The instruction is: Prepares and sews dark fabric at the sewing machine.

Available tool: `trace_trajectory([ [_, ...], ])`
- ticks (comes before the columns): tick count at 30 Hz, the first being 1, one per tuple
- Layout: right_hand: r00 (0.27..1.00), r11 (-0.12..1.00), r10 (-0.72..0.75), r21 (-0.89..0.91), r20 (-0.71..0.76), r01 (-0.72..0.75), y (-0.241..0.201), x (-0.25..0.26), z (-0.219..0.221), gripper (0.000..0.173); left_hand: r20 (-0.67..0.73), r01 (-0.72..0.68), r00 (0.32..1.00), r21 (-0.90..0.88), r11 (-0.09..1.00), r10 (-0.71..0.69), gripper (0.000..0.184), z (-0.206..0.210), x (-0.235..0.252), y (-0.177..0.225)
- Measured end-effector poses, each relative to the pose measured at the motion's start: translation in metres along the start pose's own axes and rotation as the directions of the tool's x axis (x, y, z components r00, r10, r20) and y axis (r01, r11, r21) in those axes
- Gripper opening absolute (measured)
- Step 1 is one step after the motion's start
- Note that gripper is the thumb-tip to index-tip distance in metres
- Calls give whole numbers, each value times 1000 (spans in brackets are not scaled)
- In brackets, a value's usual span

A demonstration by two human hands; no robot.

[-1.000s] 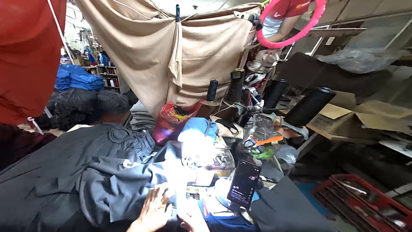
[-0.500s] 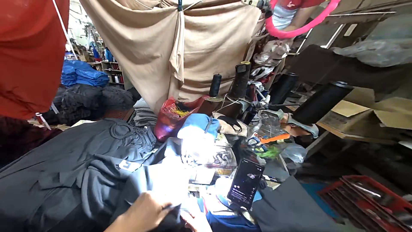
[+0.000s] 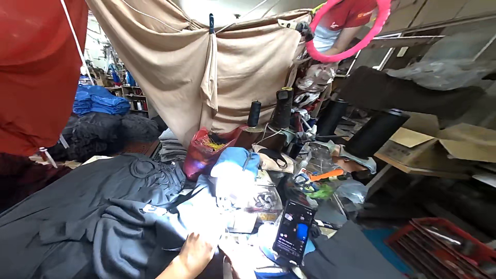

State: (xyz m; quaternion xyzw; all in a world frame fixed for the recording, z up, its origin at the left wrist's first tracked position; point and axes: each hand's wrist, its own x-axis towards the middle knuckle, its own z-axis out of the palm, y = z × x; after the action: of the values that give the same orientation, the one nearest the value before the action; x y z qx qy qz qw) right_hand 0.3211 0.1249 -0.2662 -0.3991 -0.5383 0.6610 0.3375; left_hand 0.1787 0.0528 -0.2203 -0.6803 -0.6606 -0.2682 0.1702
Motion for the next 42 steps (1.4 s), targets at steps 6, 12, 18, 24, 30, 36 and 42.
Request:
trace_trajectory([
  [6,1000,1000,6,27,-20,-5,-15,6,4,14,128,101,987,-35,994,-96,20,-2,16,7],
  [12,1000,995,1,-103,-26,-4,-22,21,8,29,533,364,790,-6,931,-305,39,-5,72,6],
  [18,998,995,-8,-98,-54,2,-18,18,4,28,501,404,801,-48,913,-329,36,-36,82,-14],
  [24,996,979,-50,-195,79,64,-10,-19,-7,16,176,140,977,-106,984,-120,23,-29,5,7],
  [30,998,989,-25,-145,59,33,-5,-1,-4,18,84,88,993,-31,996,-85,18,4,10,11],
  [36,1000,994,-19,-103,4,20,-22,39,7,15,539,406,765,21,914,-352,46,-8,83,12],
  [42,996,973,-92,-215,-3,90,-18,4,-3,20,594,370,737,48,928,-324,39,-39,73,-7],
])
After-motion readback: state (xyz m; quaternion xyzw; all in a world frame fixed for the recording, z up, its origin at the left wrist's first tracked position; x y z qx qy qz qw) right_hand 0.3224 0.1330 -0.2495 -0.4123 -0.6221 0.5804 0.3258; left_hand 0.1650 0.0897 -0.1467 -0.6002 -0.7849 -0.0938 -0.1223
